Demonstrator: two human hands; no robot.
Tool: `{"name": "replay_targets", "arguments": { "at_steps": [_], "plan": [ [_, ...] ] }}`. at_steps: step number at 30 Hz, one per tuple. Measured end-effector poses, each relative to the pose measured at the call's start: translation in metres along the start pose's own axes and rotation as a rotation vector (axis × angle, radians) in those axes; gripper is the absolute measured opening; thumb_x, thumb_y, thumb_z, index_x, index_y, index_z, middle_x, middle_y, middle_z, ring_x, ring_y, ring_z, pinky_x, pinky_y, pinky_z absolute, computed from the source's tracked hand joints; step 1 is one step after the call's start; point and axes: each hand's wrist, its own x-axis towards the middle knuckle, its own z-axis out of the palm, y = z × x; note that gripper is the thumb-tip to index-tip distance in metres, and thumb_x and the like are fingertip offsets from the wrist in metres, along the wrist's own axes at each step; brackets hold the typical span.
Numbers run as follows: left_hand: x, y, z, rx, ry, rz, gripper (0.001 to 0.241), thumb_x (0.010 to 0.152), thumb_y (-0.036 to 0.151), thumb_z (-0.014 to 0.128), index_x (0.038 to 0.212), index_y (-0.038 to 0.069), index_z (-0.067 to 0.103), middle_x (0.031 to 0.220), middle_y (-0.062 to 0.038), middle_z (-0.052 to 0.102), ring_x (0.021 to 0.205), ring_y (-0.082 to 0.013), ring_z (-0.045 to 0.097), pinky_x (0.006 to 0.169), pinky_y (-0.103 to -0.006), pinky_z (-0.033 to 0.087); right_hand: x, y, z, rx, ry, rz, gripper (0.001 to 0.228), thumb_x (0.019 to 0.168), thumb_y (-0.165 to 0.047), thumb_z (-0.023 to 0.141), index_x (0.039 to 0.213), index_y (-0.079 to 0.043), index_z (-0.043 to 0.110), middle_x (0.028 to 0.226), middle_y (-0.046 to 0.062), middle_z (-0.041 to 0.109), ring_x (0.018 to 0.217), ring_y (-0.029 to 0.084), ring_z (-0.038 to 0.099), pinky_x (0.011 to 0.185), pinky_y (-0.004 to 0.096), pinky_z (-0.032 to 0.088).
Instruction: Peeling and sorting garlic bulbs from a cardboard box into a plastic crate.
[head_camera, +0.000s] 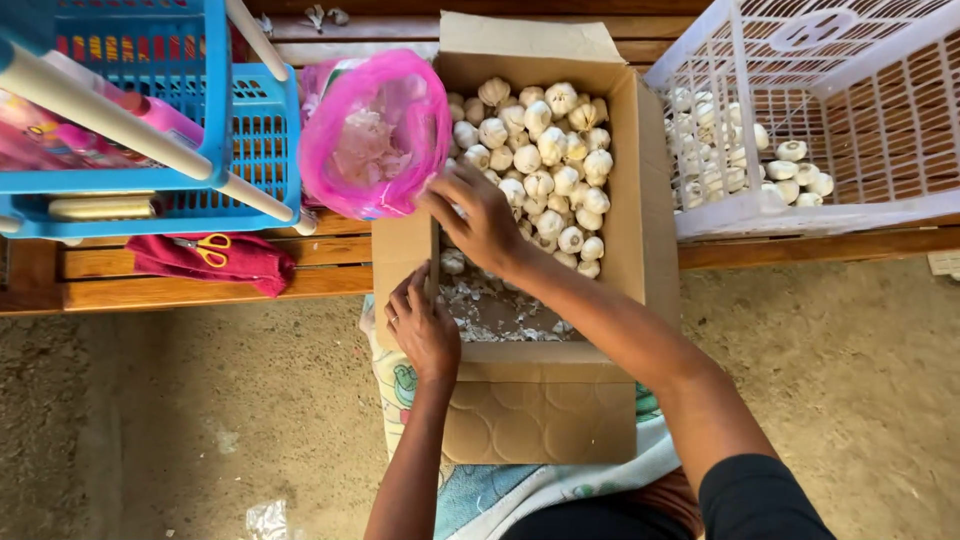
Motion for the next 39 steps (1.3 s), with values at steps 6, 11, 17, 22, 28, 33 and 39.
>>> {"name": "replay_targets", "arguments": {
  "at_steps": [6, 11, 17, 22, 28, 33, 39],
  "plan": [
    [-0.002, -0.012, 0.012, 0.031, -0.05, -0.019, 0.067, 0.086, -0.001, 0.066, 0.147, 0.024, 0.052, 0.13, -0.014, 0.055, 0.121, -0.0375, 0.052, 0.096, -0.055, 0.044, -0.146, 0.055, 0.05, -0.067, -0.53, 0.314, 0.03, 0.1, -0.026, 0.065, 0.12, -0.003, 0.068, 0.114, 0.022, 0.066, 0.104, 0.035, 0.062, 0.089, 0.05, 0.055],
    [0.0, 0.001, 0.003, -0.04, -0.04, 0.001, 0.07, 0.082, -0.001, 0.07, 0.145, 0.023, 0.053, 0.132, -0.013, 0.055, 0.123, -0.0396, 0.05, 0.099, -0.0566, 0.042, -0.176, 0.063, 0.063, -0.335, -0.829, -0.032, 0.053, 0.087, -0.029, 0.062, 0.134, -0.005, 0.061, 0.143, 0.02, 0.053, 0.133, 0.044, 0.04, 0.108, 0.055, 0.038],
    [0.0, 0.001, 0.001, -0.025, -0.038, 0.001, 0.072, 0.081, -0.004, 0.069, 0.146, 0.024, 0.054, 0.133, -0.011, 0.055, 0.124, -0.0382, 0.05, 0.104, -0.0569, 0.041, -0.193, 0.073, 0.018, -0.181, -1.229, -0.085, 0.042, 0.094, -0.026, 0.057, 0.136, -0.019, 0.064, 0.155, 0.014, 0.051, 0.145, 0.038, 0.038, 0.117, 0.053, 0.034],
    [0.001, 0.004, 0.0, -0.029, -0.06, -0.043, 0.071, 0.082, -0.004, 0.068, 0.145, 0.023, 0.054, 0.132, -0.011, 0.054, 0.123, -0.0381, 0.05, 0.103, -0.0564, 0.041, -0.204, 0.098, -0.028, -0.206, -1.366, 0.463, 0.049, 0.096, -0.011, 0.054, 0.144, -0.019, 0.061, 0.142, 0.013, 0.062, 0.13, 0.032, 0.06, 0.107, 0.043, 0.052],
    [0.001, 0.004, 0.0, -0.039, -0.042, -0.017, 0.067, 0.085, -0.001, 0.07, 0.145, 0.023, 0.054, 0.133, -0.012, 0.054, 0.124, -0.0381, 0.049, 0.101, -0.0558, 0.042, -0.227, 0.091, -0.024, -0.317, -1.145, 0.489, 0.072, 0.081, -0.001, 0.062, 0.15, -0.004, 0.042, 0.147, 0.022, 0.047, 0.121, 0.044, 0.056, 0.087, 0.049, 0.054],
    [0.001, 0.004, -0.001, -0.044, -0.032, -0.01, 0.067, 0.085, -0.001, 0.07, 0.145, 0.023, 0.054, 0.134, -0.011, 0.054, 0.124, -0.0374, 0.049, 0.101, -0.0557, 0.042, -0.217, 0.097, -0.018, -0.165, -0.979, 0.575, 0.046, 0.089, -0.006, 0.066, 0.134, -0.007, 0.056, 0.11, 0.02, 0.07, 0.105, 0.041, 0.069, 0.091, 0.051, 0.055],
    [0.0, 0.002, 0.002, -0.04, -0.022, -0.014, 0.067, 0.084, -0.001, 0.071, 0.145, 0.023, 0.054, 0.134, -0.011, 0.054, 0.124, -0.0373, 0.049, 0.1, -0.0552, 0.042, -0.167, 0.099, 0.017, -0.5, -0.817, 0.574, 0.05, 0.094, -0.003, 0.062, 0.141, 0.002, 0.045, 0.072, 0.014, 0.067, 0.064, 0.027, 0.064, 0.065, 0.046, 0.055]
  ]
}}
